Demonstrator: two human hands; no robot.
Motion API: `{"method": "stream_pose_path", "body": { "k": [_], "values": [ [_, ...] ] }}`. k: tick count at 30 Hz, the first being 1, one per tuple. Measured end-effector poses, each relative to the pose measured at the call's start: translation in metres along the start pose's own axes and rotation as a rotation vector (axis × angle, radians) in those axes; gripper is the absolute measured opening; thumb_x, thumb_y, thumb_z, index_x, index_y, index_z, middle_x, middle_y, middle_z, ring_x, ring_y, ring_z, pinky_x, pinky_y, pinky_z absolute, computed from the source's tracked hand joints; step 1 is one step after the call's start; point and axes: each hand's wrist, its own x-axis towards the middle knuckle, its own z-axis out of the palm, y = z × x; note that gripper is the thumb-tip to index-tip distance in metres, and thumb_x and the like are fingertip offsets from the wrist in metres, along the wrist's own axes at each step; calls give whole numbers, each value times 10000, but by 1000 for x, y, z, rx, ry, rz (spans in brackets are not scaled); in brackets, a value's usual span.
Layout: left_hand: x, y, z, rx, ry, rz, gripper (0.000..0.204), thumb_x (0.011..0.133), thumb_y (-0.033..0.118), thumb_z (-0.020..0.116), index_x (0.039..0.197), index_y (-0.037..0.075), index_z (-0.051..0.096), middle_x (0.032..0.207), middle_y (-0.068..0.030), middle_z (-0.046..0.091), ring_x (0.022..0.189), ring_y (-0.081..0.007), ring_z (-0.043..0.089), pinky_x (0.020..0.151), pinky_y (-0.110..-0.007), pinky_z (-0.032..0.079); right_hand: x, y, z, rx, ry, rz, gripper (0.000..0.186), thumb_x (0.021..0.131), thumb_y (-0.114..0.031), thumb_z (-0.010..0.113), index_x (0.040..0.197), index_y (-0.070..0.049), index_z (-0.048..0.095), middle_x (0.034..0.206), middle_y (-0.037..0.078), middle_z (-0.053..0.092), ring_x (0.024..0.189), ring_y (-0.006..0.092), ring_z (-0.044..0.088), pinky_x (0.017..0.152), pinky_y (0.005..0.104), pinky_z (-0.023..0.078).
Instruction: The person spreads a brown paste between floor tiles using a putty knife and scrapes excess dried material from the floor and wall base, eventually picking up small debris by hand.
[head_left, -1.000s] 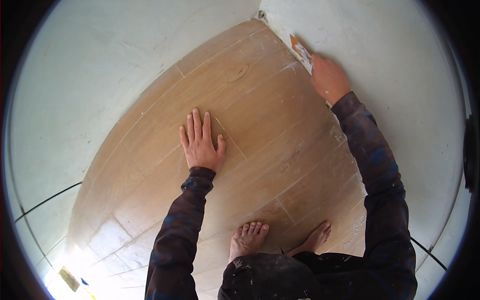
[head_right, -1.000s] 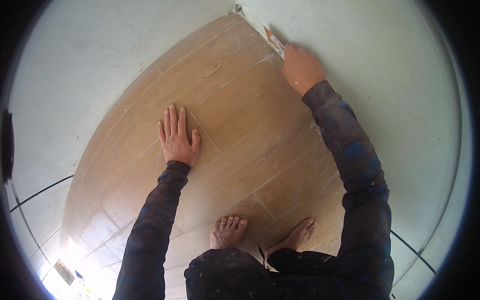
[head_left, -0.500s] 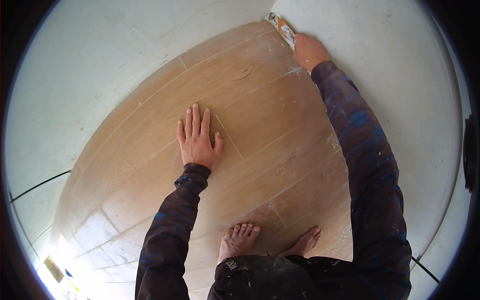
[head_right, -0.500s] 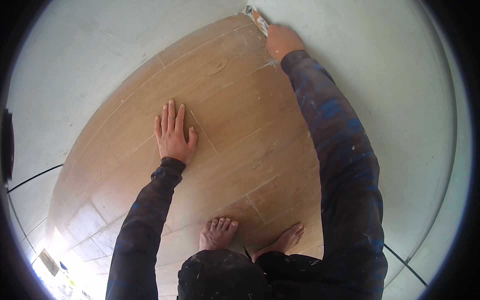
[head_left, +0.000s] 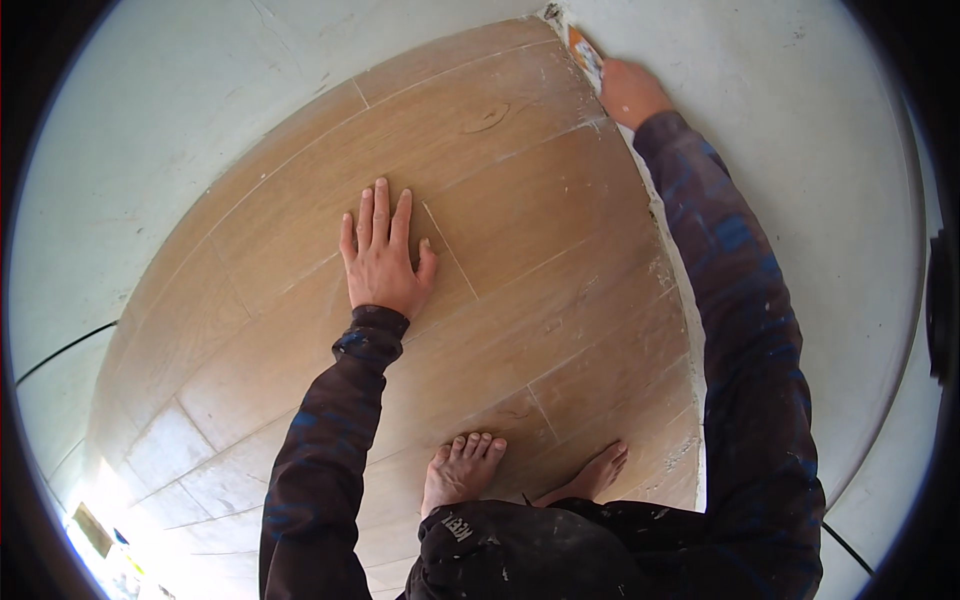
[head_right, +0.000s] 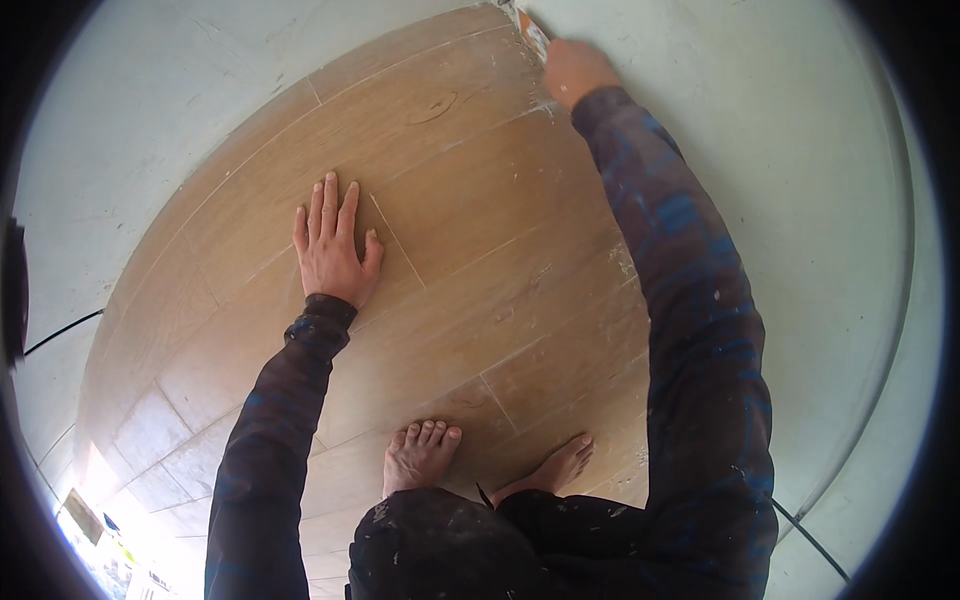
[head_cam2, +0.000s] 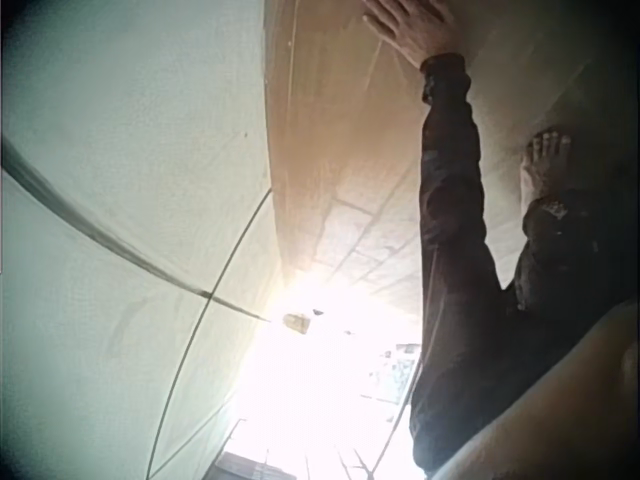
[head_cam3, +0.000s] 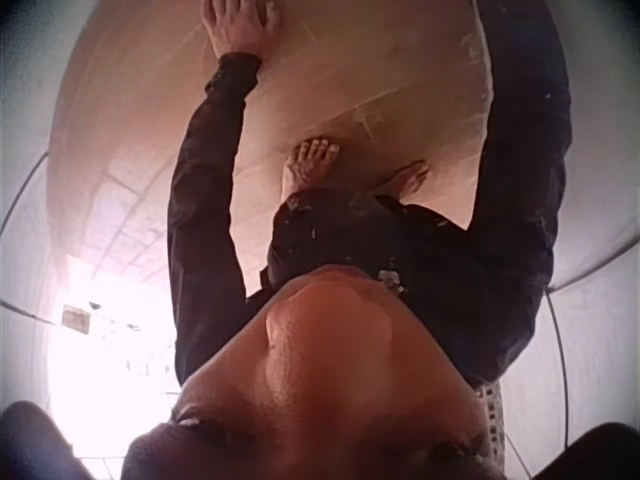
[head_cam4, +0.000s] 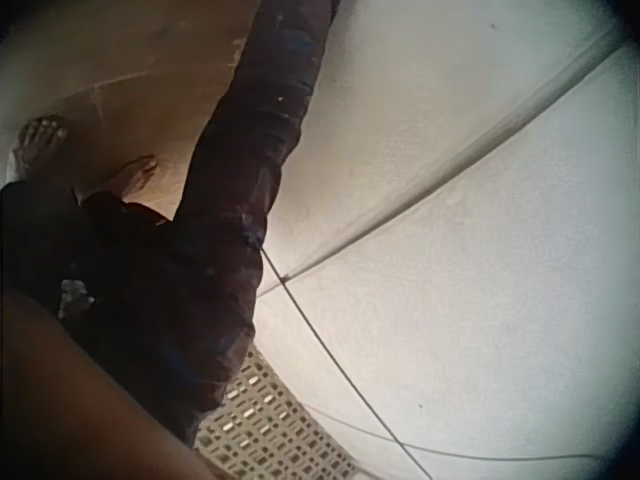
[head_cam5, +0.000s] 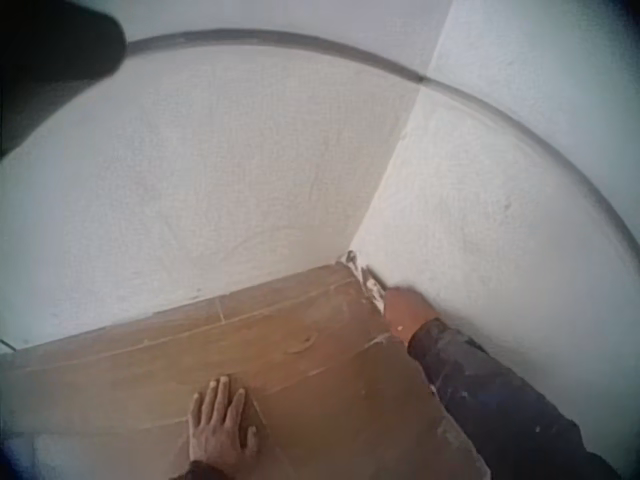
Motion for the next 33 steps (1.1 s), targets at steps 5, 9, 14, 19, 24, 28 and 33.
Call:
{"method": "stream_pose_path", "body": {
  "k": [5, 9, 14, 19, 24, 28, 33],
  "values": [
    [-3, -4, -1, -8, 2, -9, 699, 920, 268, 609, 1584, 120, 449, 1720, -140, 311, 1599, -318, 261, 1294, -534, 159, -37, 12, -10, -29, -79, -50, 220, 943, -144, 561, 1013, 15, 695, 1008, 283, 723, 983, 480, 693, 885, 568, 548],
    [-1, 1, 3, -18, 5, -5, 685, 929, 275, 602, 1581, 122, 456, 1721, -137, 312, 1597, -317, 265, 1294, -534, 161, -18, -2, -26, -7, -41, 0, 240, 912, -136, 590, 1035, 26, 718, 1045, 281, 733, 1024, 468, 699, 917, 549, 557],
    [-2, -3, 0, -11, 10, -13, 688, 932, 278, 599, 1585, 122, 450, 1722, -133, 311, 1596, -316, 268, 1294, -534, 160, -57, 11, -11, 6, -89, 9, 237, 910, -126, 586, 1032, 33, 713, 1048, 287, 726, 1026, 473, 694, 916, 559, 548],
    [-3, -4, 1, -5, 9, -18, 683, 932, 281, 600, 1582, 123, 456, 1720, -130, 316, 1597, -310, 268, 1294, -529, 166, -51, 13, -17, 32, -86, 2, 238, 918, -124, 572, 1031, 37, 706, 1040, 291, 722, 1007, 485, 689, 914, 564, 547],
    [-3, -2, 0, -3, 11, -6, 683, 933, 279, 597, 1583, 124, 453, 1721, -130, 312, 1598, -311, 266, 1295, -527, 167, -63, 24, 3, 69, -37, 2, 227, 920, -131, 576, 989, 42, 705, 1014, 295, 717, 997, 490, 685, 921, 562, 542],
    [-5, -3, -1, 21, -3, -11, 682, 938, 273, 589, 1588, 120, 445, 1722, -135, 307, 1600, -314, 260, 1298, -527, 165, -77, 23, -17, 54, -178, 21, 228, 925, -136, 576, 998, 43, 697, 1007, 295, 717, 995, 492, 684, 906, 566, 542],
    [-5, -8, 0, 47, -8, 10, 693, 960, 319, 570, 1604, 110, 423, 1723, -153, 296, 1604, -327, 244, 1298, -544, 158, -90, 13, -14, 127, -24, 11, 198, 936, -118, 564, 982, 42, 670, 1007, 299, 716, 983, 477, 689, 895, 579, 535]
  ]
}}
